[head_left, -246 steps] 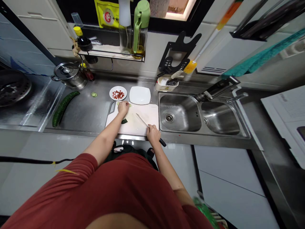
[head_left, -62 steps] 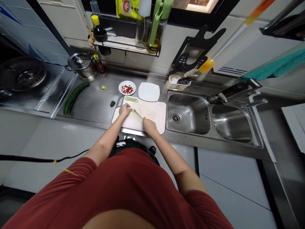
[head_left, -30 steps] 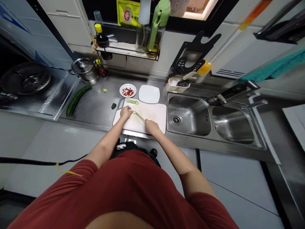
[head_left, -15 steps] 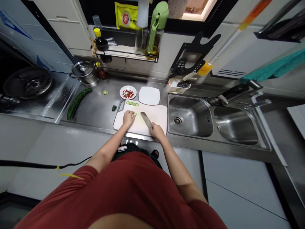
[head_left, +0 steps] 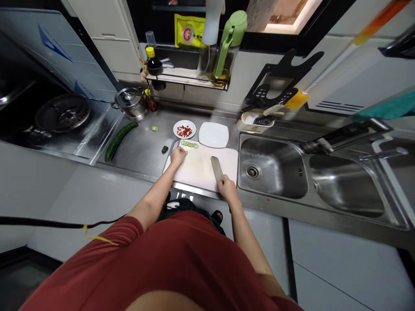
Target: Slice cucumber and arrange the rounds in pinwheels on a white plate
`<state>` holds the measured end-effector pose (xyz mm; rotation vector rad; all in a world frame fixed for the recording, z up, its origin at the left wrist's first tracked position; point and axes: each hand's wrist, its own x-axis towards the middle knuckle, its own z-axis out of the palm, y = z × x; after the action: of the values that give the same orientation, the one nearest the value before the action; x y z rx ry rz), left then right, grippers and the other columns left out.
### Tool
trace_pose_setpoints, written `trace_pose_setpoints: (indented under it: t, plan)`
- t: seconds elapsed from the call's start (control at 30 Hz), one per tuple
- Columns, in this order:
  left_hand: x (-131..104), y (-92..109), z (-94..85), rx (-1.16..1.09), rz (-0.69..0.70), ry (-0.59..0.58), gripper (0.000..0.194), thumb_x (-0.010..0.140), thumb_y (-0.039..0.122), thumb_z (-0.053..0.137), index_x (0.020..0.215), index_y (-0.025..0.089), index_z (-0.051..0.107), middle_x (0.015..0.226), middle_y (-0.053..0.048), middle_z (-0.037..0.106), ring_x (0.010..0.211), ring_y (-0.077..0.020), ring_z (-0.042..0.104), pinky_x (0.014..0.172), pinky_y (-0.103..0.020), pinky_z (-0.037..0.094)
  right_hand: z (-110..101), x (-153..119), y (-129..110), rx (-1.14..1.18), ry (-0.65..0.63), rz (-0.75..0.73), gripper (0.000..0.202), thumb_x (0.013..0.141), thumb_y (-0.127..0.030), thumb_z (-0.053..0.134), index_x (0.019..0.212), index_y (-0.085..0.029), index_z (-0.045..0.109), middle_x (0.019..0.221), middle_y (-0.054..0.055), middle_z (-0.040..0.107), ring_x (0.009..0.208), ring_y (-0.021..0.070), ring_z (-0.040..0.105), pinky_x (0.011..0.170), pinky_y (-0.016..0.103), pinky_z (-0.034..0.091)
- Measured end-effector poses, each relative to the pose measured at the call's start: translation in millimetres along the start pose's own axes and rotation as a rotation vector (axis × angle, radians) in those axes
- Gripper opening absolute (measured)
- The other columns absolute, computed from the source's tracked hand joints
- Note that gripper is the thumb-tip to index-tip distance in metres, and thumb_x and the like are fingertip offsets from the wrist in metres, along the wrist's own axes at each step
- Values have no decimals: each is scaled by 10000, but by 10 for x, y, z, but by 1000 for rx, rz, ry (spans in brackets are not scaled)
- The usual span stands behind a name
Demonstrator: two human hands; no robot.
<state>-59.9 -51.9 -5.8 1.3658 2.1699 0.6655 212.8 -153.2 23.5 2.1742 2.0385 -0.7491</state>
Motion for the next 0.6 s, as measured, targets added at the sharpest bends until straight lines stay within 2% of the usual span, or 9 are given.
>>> trace_pose_setpoints:
  t: [0.13,0.23,0.47,0.6]
  plan:
    - [173,-33,-52,32,-12,46,110,756,271,605,819,201,663,793,-26,676,732,-155,592,709,-254,426,29,11,-13,-21,-2,8,284,943,-321,361,1115,-164,525,911,114,650,846,216,603,655,259,345]
    - [219,-35,-60,74,-10,54,126,779,248,568,847,215,670,820,-40,681,781,-182,604,748,-277,431,41,11,-24,-37,3,3,278,946,-312,353,1115,-163,517,915,119,649,855,226,607,665,269,354]
    - [131,42,-34,172,79,107,225,810,194,506,978,222,653,973,-80,659,943,-230,591,858,-322,416,0,-7,-88,-64,-34,48,290,960,-298,337,1161,-143,477,930,133,644,869,229,616,712,286,387]
    - [50,178,56,150,214,49,261,819,179,494,1029,217,644,1007,-85,637,975,-235,570,884,-335,410,-22,-25,-135,-79,-41,48,301,961,-290,324,1183,-140,463,934,139,644,875,237,622,726,298,404]
